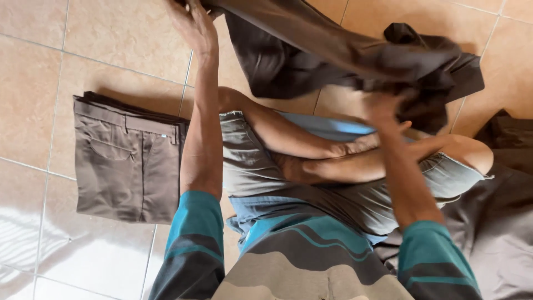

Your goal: The person is sitting on the floor and folding several pairs of brown trousers, then stacking them neatly.

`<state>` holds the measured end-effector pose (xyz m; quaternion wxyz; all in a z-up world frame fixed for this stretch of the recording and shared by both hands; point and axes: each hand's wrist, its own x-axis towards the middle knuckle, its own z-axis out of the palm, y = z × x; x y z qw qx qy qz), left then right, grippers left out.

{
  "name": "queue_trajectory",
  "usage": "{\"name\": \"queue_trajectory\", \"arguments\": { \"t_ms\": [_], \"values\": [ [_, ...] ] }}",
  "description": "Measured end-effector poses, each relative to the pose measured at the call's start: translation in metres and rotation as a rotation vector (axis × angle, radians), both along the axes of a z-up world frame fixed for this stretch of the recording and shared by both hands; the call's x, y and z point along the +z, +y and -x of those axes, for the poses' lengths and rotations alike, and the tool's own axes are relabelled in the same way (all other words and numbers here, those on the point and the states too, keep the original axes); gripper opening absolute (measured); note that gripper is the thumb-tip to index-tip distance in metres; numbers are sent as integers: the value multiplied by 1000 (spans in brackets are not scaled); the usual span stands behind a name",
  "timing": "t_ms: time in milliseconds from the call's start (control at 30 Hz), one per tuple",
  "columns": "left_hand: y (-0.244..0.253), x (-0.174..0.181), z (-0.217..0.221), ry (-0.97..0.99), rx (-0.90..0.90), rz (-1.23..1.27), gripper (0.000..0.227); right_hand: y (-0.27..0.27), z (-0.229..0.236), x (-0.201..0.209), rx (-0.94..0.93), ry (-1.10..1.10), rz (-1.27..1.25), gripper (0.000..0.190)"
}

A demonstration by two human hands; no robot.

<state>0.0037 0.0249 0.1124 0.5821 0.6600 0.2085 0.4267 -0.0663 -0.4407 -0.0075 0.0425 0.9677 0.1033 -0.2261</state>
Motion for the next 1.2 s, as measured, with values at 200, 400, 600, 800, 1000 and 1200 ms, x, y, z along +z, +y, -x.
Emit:
{"name": "queue_trajectory", "arguments": {
  "t_ms": [200, 400, 600, 800, 1000, 1200],
  "values": [
    [13, -42, 45, 151, -14, 262, 56, -155, -37, 20, -645, 260, 433, 83],
    [8, -43, 66, 237, 101, 585, 52, -84, -5, 1, 44, -731, 108, 48],
    [17, -46, 65, 273, 152, 740, 44, 19, -4, 36, 1, -525, -415, 79],
    [17, -48, 65, 263, 127, 726, 40, 18, -56, 4, 170, -787, -319, 70],
    [28, -54, 64, 275, 181, 767, 37, 12, 21, 23, 464, -744, -150, 36],
    [31, -57, 64, 327, 101, 707, 36, 13, 42, 39, -28, 126, -554, 41]
  ]
}}
